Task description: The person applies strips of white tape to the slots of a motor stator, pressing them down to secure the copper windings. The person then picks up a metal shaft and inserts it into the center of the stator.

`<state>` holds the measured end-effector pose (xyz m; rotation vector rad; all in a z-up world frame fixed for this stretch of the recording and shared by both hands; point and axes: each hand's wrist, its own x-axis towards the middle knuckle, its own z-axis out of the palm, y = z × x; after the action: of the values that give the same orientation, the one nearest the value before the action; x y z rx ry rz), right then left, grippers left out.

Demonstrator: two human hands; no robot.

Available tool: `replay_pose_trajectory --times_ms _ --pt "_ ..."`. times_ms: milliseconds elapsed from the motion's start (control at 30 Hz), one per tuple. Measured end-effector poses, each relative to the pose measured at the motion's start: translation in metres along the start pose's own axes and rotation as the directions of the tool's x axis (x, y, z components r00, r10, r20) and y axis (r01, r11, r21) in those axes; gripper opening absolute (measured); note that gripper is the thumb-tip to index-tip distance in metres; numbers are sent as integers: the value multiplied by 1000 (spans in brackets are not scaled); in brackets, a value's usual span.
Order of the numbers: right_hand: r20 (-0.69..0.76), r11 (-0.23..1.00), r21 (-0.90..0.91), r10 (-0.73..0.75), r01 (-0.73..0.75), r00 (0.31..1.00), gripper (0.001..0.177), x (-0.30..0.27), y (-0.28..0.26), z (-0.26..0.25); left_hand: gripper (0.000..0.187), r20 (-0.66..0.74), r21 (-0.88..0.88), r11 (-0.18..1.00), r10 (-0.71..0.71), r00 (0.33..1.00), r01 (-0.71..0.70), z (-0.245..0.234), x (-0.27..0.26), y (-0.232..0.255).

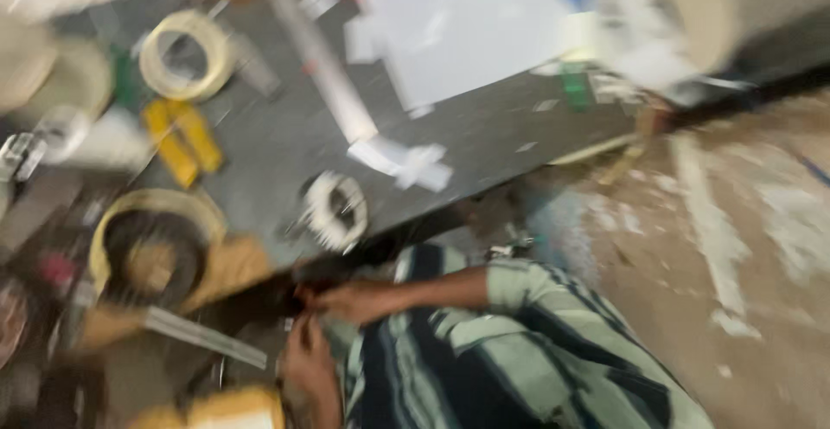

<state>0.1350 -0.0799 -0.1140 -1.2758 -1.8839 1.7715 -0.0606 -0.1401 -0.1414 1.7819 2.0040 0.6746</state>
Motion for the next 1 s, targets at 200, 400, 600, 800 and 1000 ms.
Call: replay_pose_trajectory --times_ms 200,400,600,800,1000 --pt "-52 974 -164 -167 157 985 28 13 -15 15 40 127 -213 971 -85 988 111 -12 9 -17" --pt "-153 936 -158 -337 314 929 32 1 -43 2 14 199 -290 930 -171 965 224 -28 12 -9" --pt "-242 990 -72 -135 121 961 33 8 -52 -11 14 225 -550 796 -149 963 252 -53 13 -6" --pt "-248 981 -69 -193 181 949 35 7 -54 -7 30 -28 -460 887 -58 998 39 -58 17 20" --pt "-217 985 -111 -153 131 964 36 4 -59 -9 18 -44 -395 913 -134 990 106 -42 25 43"
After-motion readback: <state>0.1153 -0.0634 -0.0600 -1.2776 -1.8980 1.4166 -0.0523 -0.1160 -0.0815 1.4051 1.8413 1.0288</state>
